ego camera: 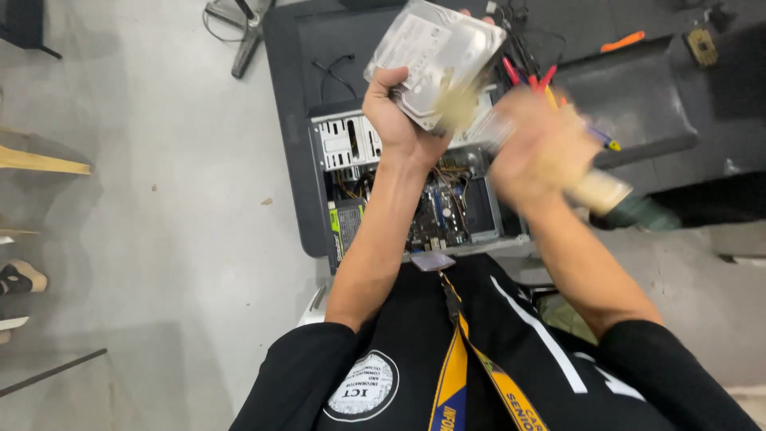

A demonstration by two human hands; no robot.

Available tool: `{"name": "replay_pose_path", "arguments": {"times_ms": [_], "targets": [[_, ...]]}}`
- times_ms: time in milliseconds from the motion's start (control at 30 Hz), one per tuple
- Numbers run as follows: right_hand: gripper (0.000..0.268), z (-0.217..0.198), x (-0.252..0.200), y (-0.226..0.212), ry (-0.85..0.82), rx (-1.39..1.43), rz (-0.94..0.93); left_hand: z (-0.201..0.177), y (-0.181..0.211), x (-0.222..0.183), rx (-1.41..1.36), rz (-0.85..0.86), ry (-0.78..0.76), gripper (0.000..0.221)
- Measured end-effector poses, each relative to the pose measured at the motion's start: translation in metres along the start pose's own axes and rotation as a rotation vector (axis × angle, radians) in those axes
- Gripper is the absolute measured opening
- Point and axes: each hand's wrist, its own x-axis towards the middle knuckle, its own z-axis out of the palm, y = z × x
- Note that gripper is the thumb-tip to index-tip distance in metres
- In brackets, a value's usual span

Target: The person is cleaning a hard drive with a brush and then working on the internal components and cables of a desktop computer.

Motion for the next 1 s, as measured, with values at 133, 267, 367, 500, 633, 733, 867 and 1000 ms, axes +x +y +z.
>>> {"name": "replay_pose_path", "arguments": {"times_ms": [133, 267, 367, 500, 633, 733, 867, 1000], "targets": [[0.007, 0.040, 0.006, 0.043, 0.408, -0.998, -0.546, 0.001, 0.005, -0.004, -0.034, 0.040, -0.141, 0.069], [0.046, 0.007, 0.064, 0.034, 0.365, 0.600, 0.494, 0.000, 0.007, -0.015, -0.046, 0.053, -0.155, 0.071], [0.059, 0.011, 0.027, 0.024, -0.081, 0.511, 0.212, -0.019, 0.008, -0.008, -0.030, 0.028, 0.030, 0.060], [0.020, 0.063, 0.069, 0.043, 0.534, 1.003, 0.436, -0.011, 0.019, -0.016, -0.209, -0.057, -0.194, 0.082], [0.049, 0.035, 0.022, 0.020, 0.136, 0.637, 0.100, 0.003, 0.022, -0.016, 0.040, 0.000, 0.166, 0.068], [0.050, 0.041, 0.036, 0.021, -0.237, 0.520, 0.038, -0.007, 0.033, -0.013, 0.053, 0.020, 0.244, 0.070], [0.042, 0.021, 0.059, 0.002, 0.232, 1.093, 0.243, -0.005, 0.036, -0.001, -0.117, -0.001, 0.150, 0.064], [0.062, 0.060, 0.045, 0.021, -0.084, 0.585, 0.028, 0.000, 0.032, 0.002, 0.028, 0.009, 0.110, 0.067]]}}
